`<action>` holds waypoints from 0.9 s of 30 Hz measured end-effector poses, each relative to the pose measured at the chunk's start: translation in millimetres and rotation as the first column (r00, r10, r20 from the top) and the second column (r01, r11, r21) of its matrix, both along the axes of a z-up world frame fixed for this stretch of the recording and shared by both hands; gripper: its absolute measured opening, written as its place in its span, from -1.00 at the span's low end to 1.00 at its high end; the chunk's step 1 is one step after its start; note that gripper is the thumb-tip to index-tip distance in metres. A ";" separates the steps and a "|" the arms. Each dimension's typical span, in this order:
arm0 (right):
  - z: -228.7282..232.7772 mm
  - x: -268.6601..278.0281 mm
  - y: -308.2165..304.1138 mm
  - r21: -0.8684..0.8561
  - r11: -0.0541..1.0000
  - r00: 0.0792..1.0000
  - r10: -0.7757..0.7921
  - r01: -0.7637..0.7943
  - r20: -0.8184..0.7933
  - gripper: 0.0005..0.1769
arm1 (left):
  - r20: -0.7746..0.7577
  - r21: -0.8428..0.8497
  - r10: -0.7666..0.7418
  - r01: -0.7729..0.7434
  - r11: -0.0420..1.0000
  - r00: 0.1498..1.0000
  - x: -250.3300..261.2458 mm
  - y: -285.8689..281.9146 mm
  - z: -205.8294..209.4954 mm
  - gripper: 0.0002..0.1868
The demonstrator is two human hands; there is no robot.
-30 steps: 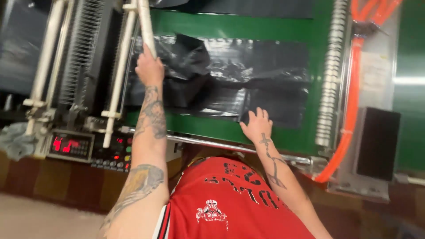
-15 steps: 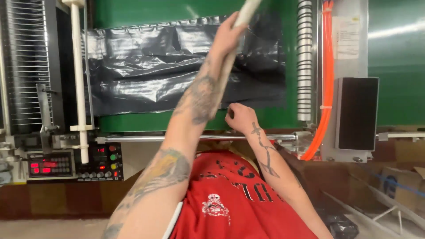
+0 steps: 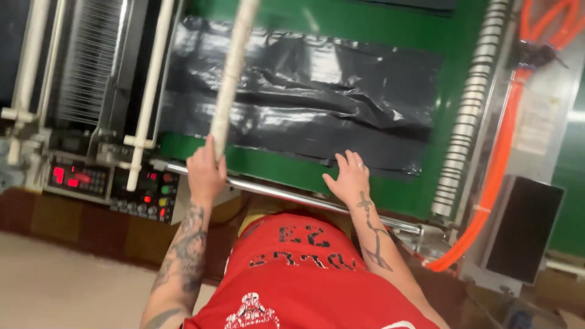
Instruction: The person uses a long white cylindrical tool to press and smooth a black plastic film over a rectangular item on a green conveyor belt. The person repeatedly rolls the tool back and forth over the film to adhere it to the item.
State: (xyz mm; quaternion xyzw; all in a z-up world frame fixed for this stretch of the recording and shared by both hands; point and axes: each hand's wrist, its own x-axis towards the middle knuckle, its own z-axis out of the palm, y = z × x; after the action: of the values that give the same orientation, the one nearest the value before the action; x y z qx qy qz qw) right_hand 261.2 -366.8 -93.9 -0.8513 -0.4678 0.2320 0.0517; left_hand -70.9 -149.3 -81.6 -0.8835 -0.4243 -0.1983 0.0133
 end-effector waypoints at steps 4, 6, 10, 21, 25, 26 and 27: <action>-2.6 -0.7 4.4 -0.034 0.998 0.999 0.044 -0.043 0.005 -0.16 | 0.066 0.094 0.157 -0.163 0.982 0.985 -16.2 35.4 -20.8 -0.30; -3.0 -0.5 3.7 -0.052 0.998 0.999 0.049 -0.047 0.024 -0.15 | 0.057 0.227 0.258 -0.264 0.937 0.964 -18.2 59.4 -22.7 -0.30; -9.8 2.7 3.0 -0.014 0.999 0.999 0.037 -0.037 0.034 -0.18 | 0.061 0.294 0.312 -0.316 0.902 0.948 -6.4 109.4 -1.9 -0.27; -23.1 9.2 -4.3 0.095 0.994 0.993 0.042 -0.052 0.108 -0.36 | -0.055 0.244 0.260 -0.239 0.940 0.964 167.1 190.9 9.1 -0.36; -12.0 14.4 -6.0 0.131 0.990 0.996 -0.057 0.047 0.069 -0.59 | 0.268 -0.131 0.107 -0.074 0.989 0.958 338.7 134.7 -76.9 -0.26; -11.1 13.8 -11.4 0.189 0.979 0.997 -0.065 0.071 -0.034 -0.64 | 0.376 -0.354 0.054 0.090 0.931 0.925 380.5 112.9 -90.7 -0.27; -10.3 13.3 -15.8 0.245 0.964 0.988 -0.068 0.100 -0.136 -0.68 | 0.485 -0.535 0.034 0.266 0.802 0.874 421.7 90.6 -104.8 -0.26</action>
State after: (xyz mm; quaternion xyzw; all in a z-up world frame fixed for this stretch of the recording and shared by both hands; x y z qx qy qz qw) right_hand 274.6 -382.6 -104.3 -0.8405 -0.4525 0.2222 0.1984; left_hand 350.8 -58.7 -186.4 -0.7932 -0.3980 -0.2671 -0.3756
